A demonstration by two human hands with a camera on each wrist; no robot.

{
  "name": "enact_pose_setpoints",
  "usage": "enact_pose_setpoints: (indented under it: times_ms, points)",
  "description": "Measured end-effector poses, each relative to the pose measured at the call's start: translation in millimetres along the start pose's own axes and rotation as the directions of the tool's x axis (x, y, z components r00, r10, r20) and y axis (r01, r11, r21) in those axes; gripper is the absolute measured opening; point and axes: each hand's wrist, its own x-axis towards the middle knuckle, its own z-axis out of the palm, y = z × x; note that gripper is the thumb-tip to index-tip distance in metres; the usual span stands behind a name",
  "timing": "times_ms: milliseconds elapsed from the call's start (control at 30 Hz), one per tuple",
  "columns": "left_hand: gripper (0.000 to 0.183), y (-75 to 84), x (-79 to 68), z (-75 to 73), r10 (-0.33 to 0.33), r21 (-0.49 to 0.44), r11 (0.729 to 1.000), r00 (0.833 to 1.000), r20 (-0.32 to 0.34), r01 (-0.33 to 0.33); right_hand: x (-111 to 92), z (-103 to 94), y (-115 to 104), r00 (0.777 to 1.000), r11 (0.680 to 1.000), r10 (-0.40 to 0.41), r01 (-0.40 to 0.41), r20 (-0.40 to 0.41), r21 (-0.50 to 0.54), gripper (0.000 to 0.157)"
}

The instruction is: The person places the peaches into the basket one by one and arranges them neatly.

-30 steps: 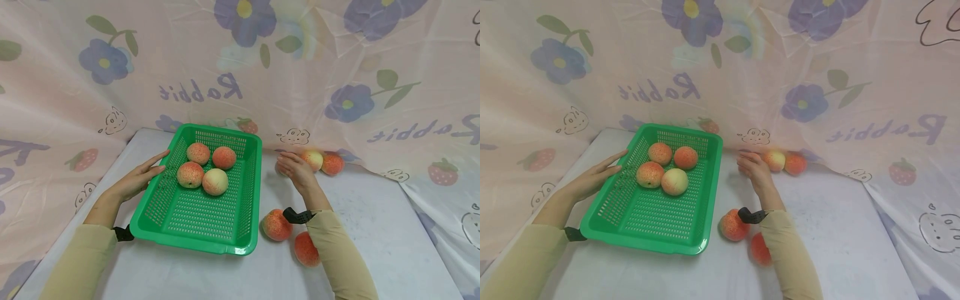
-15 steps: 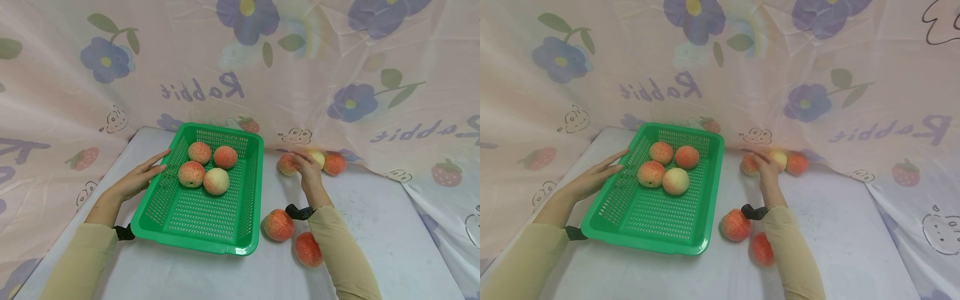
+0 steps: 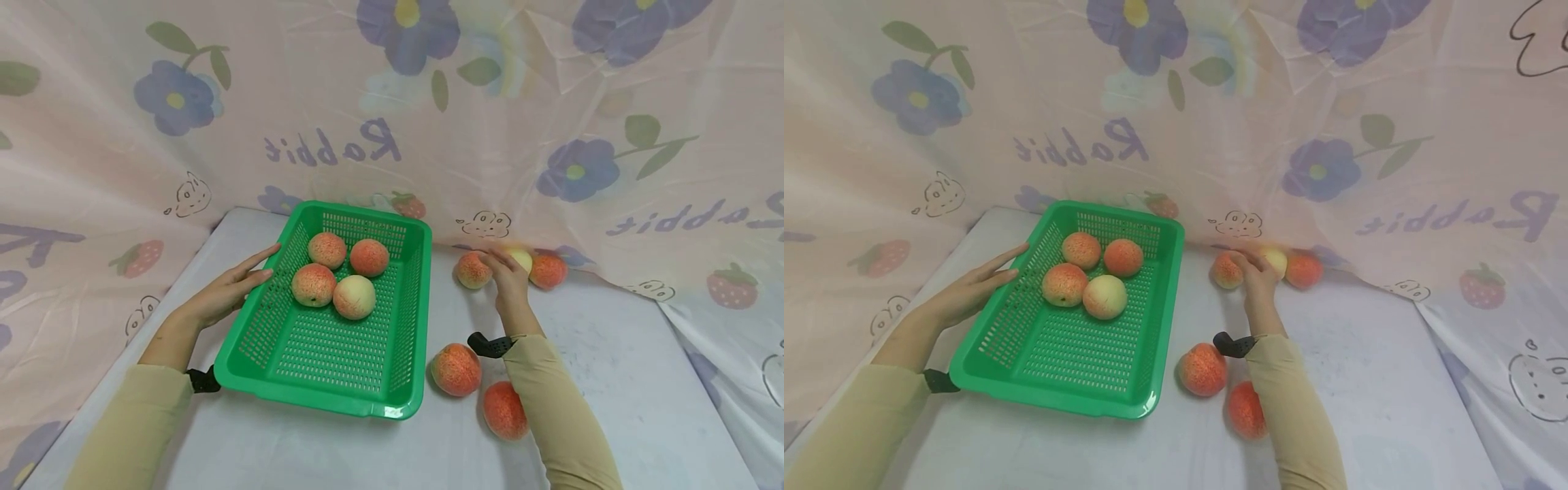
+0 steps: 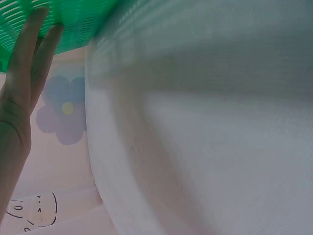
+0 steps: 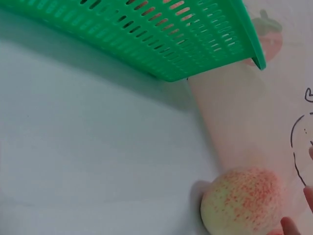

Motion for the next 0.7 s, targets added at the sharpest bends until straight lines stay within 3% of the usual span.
enact_pose_setpoints:
  times_ms: [367,700]
  points:
    - [0.058,-1.2,0.0,-0.1,-0.003,-0.002,1.000,1.000,-0.001,0.003,8,0.8,9,0.997,0.999,0.053,-0.053,0.063,0.005,0.070]
    - [0.058,-3.1,1.4,-1.0,0.000,0.000,1.000,1.000,-0.004,0.000,16,4.5,14,0.988,0.990,0.116,-0.107,0.105,-0.091,0.074]
